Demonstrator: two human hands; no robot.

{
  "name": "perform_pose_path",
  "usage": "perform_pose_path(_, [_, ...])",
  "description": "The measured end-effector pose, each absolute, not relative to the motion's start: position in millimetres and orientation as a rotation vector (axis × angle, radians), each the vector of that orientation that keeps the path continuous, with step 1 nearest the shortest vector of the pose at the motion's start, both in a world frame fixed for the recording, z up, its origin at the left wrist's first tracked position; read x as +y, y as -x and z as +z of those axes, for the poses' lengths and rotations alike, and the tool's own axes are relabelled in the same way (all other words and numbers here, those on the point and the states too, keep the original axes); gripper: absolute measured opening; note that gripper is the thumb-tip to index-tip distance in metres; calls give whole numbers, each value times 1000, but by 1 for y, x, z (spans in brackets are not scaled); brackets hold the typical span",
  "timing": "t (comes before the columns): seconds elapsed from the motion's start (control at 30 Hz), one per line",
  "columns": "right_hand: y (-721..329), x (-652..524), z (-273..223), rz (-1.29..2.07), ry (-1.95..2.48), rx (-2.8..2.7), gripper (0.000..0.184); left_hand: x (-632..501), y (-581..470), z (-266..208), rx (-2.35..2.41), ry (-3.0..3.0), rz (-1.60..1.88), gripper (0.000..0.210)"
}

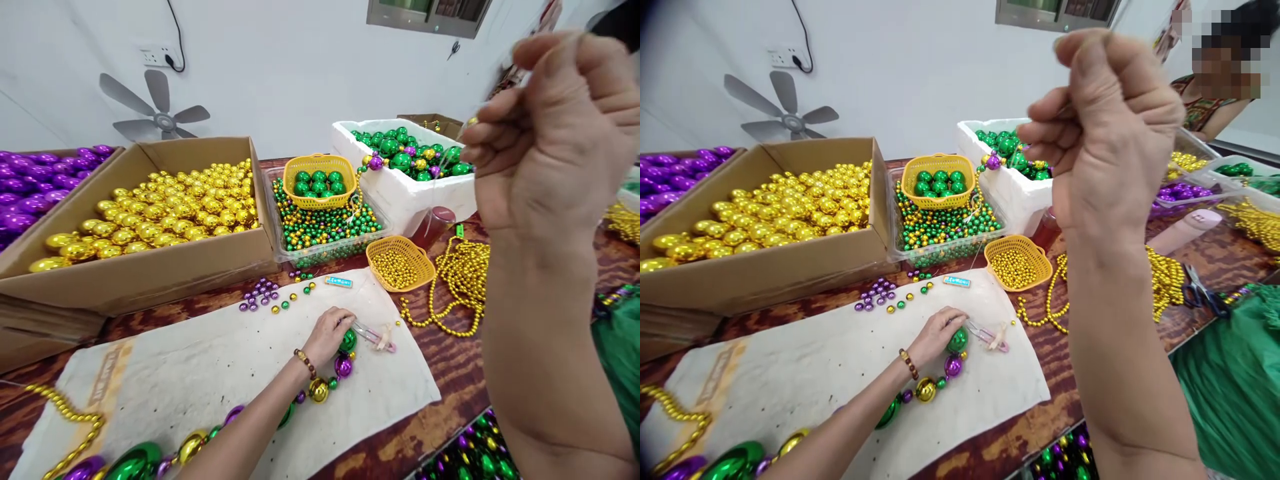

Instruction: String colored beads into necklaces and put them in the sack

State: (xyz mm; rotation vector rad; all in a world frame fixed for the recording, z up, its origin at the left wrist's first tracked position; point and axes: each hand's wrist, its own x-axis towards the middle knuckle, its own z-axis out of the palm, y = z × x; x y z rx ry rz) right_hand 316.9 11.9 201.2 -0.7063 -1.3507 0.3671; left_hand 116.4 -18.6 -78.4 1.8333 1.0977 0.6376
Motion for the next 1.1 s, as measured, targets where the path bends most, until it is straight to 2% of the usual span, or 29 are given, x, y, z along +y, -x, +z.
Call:
perform_pose_path(0.1, [-306,19,201,489,695,-1414,28,-21,-115,-79,1132,-1850,623,31])
perform_pose_path(0.27, [-281,17,184,696,724,-1334,15,-26,-96,-75,1259,-1876,623,28])
perform_pose_path(0.33, [-273,16,172,800,749,-1311,14,-25,-78,-62,1291,-1906,651,36])
perform_pose_path(0.4, [-267,17,157,907,768,-1308,14,-20,-53,-37,1326,-1961,770,37])
perform_pose_path(0.47, [-261,16,140,1000,787,-1302,15,-9,-22,-1,1414,-2031,979,29])
perform_pose_path(0.6, [-246,11,105,1197,815,-1207,16,42,42,72,1773,-2238,1227,23])
perform_pose_path(0.63, [-242,9,96,1258,813,-1182,16,60,55,84,1882,-2304,1175,23])
perform_pose_path(0.7, [-233,7,78,1377,799,-1131,18,99,71,96,2047,-2451,799,25])
perform_pose_path(0.8, [-226,4,54,1491,811,-1033,21,148,76,94,2029,-2521,533,17])
perform_pose_path(1.1, [-236,-25,-1,1539,997,-937,36,183,64,77,2017,-2528,372,19])
